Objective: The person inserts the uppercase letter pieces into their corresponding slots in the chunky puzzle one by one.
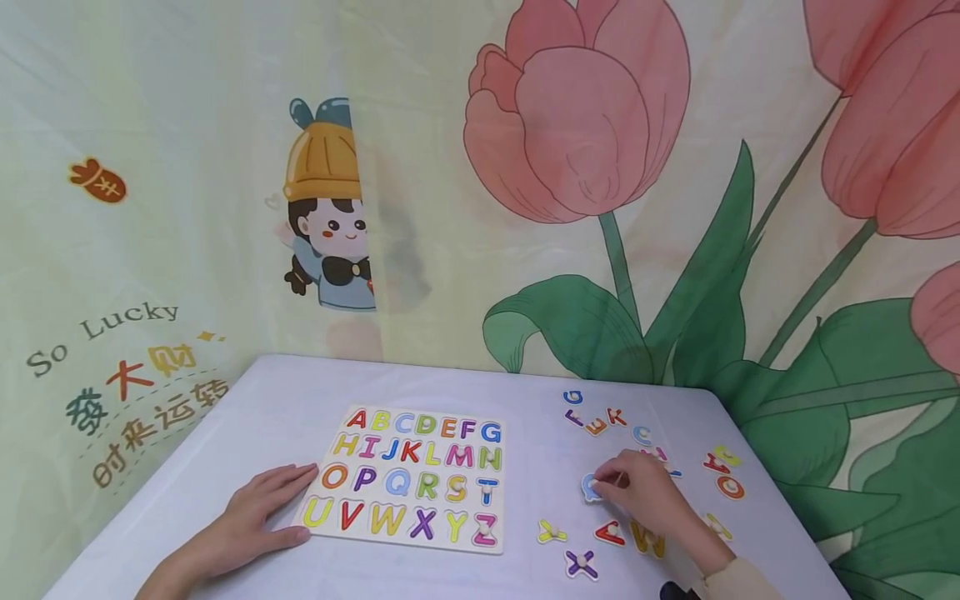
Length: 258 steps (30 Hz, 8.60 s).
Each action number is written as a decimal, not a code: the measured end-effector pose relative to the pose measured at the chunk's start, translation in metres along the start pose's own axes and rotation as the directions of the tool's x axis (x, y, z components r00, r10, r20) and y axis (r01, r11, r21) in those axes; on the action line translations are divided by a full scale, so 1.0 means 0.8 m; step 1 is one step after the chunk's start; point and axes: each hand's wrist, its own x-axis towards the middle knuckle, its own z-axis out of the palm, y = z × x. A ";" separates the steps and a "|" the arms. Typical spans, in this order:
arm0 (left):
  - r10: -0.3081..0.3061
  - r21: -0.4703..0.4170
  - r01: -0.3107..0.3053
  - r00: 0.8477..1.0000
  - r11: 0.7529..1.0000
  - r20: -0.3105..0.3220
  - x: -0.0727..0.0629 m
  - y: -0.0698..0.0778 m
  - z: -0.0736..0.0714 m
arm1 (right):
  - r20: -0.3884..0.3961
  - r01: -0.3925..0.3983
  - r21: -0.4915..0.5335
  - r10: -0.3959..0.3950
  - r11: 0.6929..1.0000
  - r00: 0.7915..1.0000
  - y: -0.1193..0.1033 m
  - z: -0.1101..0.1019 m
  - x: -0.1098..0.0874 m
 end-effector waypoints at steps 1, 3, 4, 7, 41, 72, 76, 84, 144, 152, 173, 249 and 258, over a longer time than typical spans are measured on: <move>0.004 0.001 -0.004 1.000 1.000 -0.003 0.000 0.000 0.000 | 0.007 0.022 0.009 -0.022 1.000 1.000 0.000 0.001 0.002; 0.014 -0.001 -0.014 1.000 1.000 -0.011 0.000 -0.001 0.000 | 0.024 0.072 0.030 -0.073 0.997 0.997 0.002 0.003 0.007; 0.021 0.004 -0.021 1.000 1.000 -0.017 0.000 -0.001 0.000 | 0.035 0.088 0.035 -0.089 0.995 0.995 0.002 0.004 0.010; 0.023 0.013 -0.023 1.000 1.000 -0.020 -0.001 -0.001 0.000 | 0.074 0.130 0.061 -0.135 0.990 0.988 0.005 0.007 0.020; 0.015 0.005 -0.015 1.000 1.000 -0.002 0.001 -0.003 0.002 | -0.099 -0.233 0.077 0.239 0.970 0.966 -0.036 0.048 -0.003; -0.012 -0.014 0.012 1.000 1.000 0.022 -0.001 0.000 -0.001 | -0.135 -0.066 0.070 0.075 0.995 0.988 -0.104 0.067 0.016; -0.017 -0.020 0.017 0.999 1.000 0.028 -0.001 0.002 -0.001 | -0.118 -0.015 0.102 0.028 0.995 0.993 -0.135 0.077 0.023; -0.003 -0.020 0.003 1.000 1.000 0.021 -0.001 0.002 -0.001 | -0.085 0.113 0.147 -0.101 0.983 0.991 -0.190 0.106 0.037; 0.008 -0.027 -0.007 1.000 1.000 0.013 0.001 0.000 0.000 | -0.051 0.103 0.202 -0.095 0.974 0.994 -0.288 0.208 0.075; 0.012 -0.012 -0.011 1.000 1.000 0.005 0.002 -0.002 0.003 | 0.034 0.088 0.310 -0.103 0.947 0.994 -0.286 0.189 0.072; 0.014 -0.013 -0.014 1.000 1.000 -0.003 -0.001 -0.007 0.004 | -0.222 0.051 0.117 -0.024 0.992 0.975 -0.043 0.032 0.105; 0.021 -0.014 -0.021 1.000 1.000 -0.001 0.000 0.000 0.000 | -0.037 -0.019 0.265 0.030 0.964 0.999 -0.166 0.129 0.158; 0.016 -0.018 -0.016 1.000 1.000 0.000 -0.001 0.000 0.000 | -0.034 -0.037 0.249 0.047 0.968 0.998 -0.171 0.136 0.155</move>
